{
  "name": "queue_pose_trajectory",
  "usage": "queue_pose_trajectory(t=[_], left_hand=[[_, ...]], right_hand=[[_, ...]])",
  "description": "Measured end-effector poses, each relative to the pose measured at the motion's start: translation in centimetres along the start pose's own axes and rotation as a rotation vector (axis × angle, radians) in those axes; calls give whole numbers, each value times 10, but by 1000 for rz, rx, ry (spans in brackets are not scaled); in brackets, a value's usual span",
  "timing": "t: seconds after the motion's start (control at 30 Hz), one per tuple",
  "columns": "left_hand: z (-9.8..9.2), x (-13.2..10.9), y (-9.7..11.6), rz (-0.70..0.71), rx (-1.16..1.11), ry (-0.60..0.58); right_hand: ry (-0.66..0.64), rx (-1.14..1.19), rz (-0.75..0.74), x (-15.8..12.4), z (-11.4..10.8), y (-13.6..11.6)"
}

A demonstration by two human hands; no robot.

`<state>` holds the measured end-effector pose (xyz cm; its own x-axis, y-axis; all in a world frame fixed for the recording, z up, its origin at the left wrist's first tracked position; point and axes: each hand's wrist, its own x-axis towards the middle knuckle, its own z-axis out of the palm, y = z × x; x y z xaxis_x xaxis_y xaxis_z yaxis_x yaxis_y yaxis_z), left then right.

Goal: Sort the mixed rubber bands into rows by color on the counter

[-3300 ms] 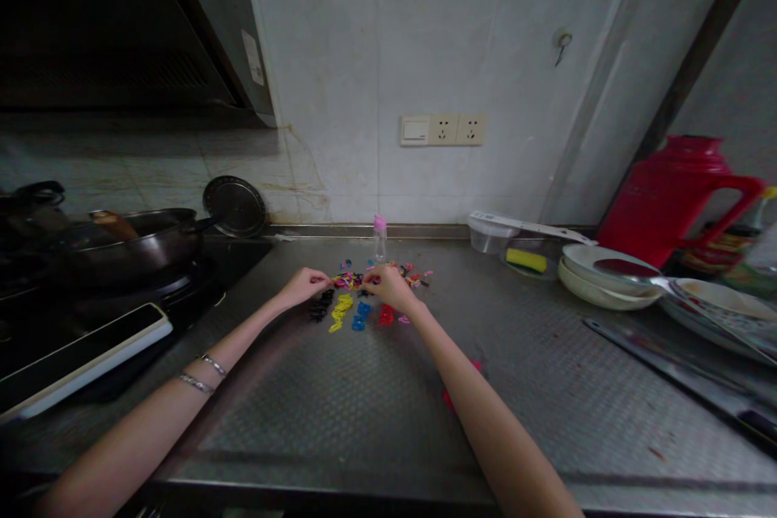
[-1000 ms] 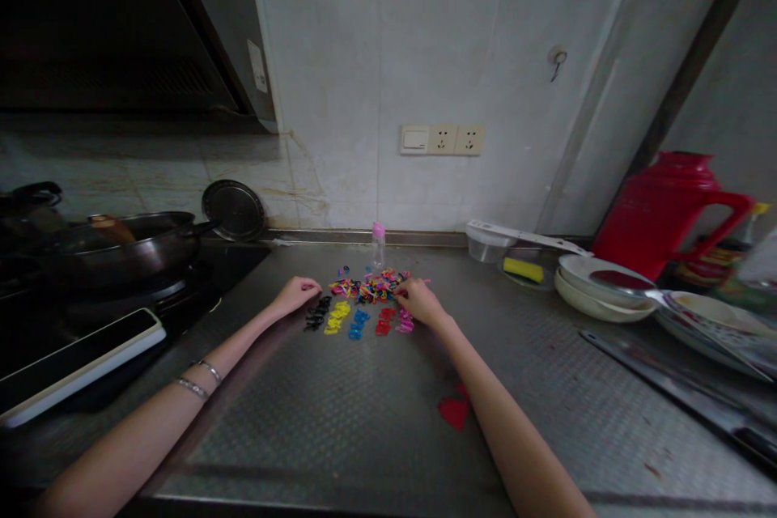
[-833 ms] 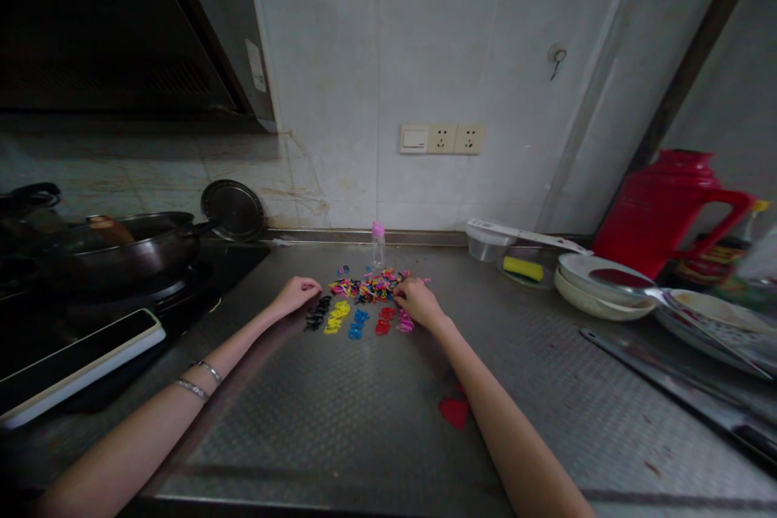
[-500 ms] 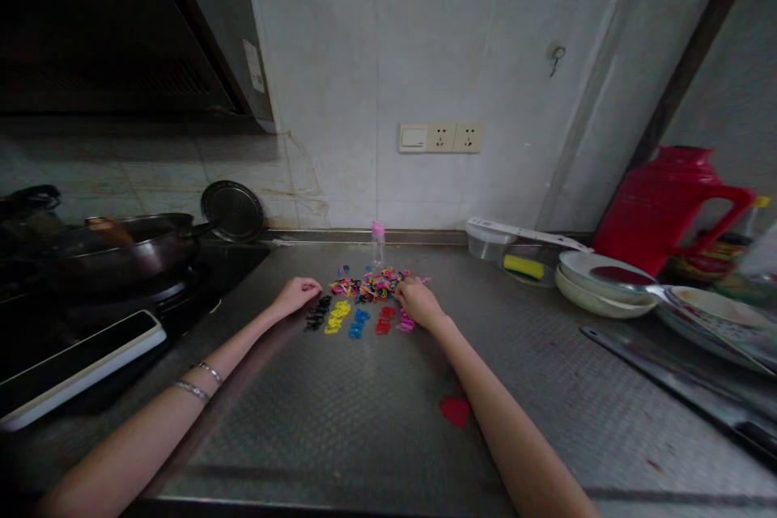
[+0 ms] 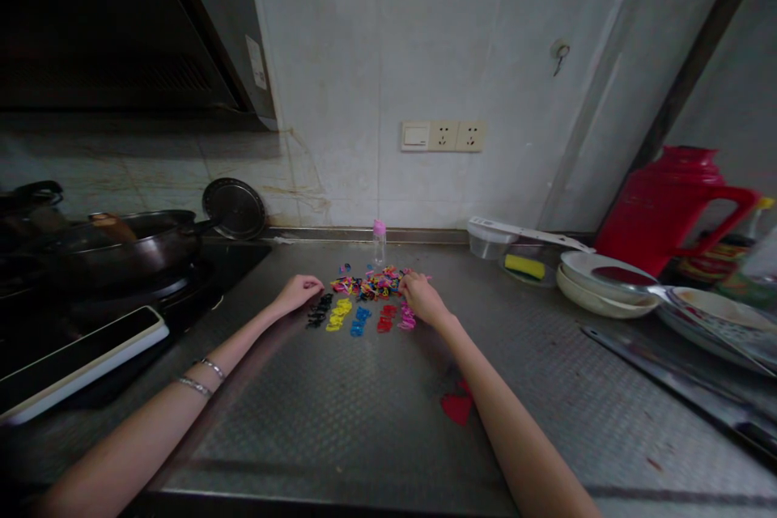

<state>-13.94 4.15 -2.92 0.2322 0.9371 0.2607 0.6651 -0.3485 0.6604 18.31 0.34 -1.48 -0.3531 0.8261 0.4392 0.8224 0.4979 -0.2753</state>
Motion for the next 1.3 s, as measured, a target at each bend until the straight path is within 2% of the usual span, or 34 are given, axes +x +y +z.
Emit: queue_pose_trajectory(t=[0.23, 0.47, 0.63, 0.73, 0.87, 0.93, 1.17, 1.3], left_hand=[[-1, -1, 2, 4, -5, -1], [0, 0, -2, 15, -24, -9], [2, 0, -1, 1, -49, -5], [0, 0, 5, 13, -86, 44], [-5, 3, 10, 20, -131, 166], [-6, 7, 11, 13, -113, 190], [-3, 31, 13, 12, 56, 127], [4, 45, 18, -10, 178, 62]], right_hand=[[-23, 30, -109, 3, -2, -29], [-154, 155, -301, -2, 0, -62], [-243, 175, -319, -5, -2, -70], [-253, 197, -333, -4, -6, -67], [-213, 248, -306, -2, -10, -59], [-185, 260, -271, -1, -13, -55], [-117, 152, -109, -1, -28, -47], [-68, 71, -25, -2, -29, -37]])
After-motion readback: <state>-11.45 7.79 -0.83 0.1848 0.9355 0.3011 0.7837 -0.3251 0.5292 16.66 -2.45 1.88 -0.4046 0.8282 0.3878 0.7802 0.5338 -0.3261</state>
